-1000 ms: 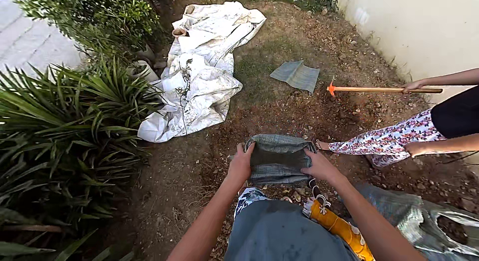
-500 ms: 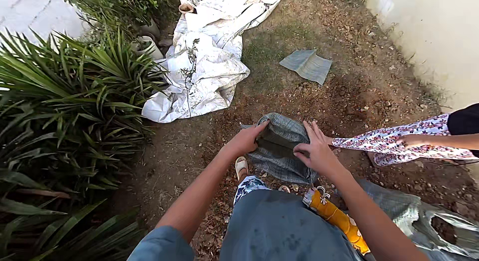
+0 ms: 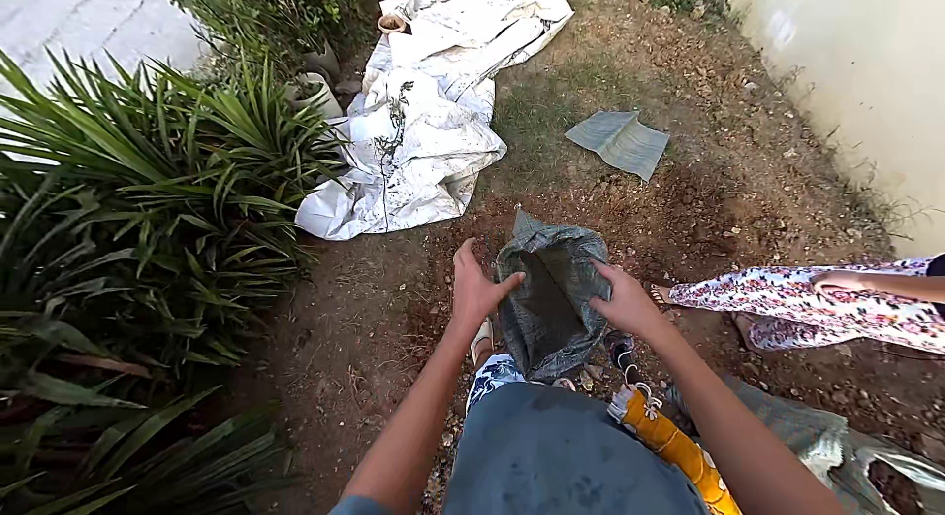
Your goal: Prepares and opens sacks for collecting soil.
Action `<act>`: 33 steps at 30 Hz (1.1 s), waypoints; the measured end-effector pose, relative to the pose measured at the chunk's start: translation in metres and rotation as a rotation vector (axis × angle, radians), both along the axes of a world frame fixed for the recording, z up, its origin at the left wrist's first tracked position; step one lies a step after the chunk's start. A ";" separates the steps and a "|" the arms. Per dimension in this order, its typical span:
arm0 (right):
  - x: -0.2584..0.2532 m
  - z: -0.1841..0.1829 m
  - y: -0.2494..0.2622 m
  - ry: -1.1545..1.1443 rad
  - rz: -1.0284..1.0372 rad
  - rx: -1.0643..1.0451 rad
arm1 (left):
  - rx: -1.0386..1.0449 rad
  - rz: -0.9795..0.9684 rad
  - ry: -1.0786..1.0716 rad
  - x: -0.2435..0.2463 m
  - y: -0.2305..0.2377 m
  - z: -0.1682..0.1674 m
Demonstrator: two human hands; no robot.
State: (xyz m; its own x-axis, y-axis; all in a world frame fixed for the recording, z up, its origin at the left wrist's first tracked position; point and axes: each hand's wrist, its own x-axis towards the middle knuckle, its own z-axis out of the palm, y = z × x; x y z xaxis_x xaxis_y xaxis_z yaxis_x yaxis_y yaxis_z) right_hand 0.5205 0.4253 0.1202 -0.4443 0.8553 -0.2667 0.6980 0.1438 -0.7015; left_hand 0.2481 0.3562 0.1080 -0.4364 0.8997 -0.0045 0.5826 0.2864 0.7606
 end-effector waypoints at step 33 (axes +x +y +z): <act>0.064 -0.029 -0.102 0.037 -0.169 0.362 | 0.104 -0.005 0.194 0.023 -0.041 -0.028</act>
State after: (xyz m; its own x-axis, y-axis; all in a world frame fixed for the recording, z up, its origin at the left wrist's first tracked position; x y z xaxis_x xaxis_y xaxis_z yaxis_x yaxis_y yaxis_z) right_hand 0.5842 0.3232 0.0909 -0.2928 0.9530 0.0784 0.7086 0.2713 -0.6514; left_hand 0.2712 0.3153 0.0803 -0.4161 0.8930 0.1715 0.7217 0.2095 0.6597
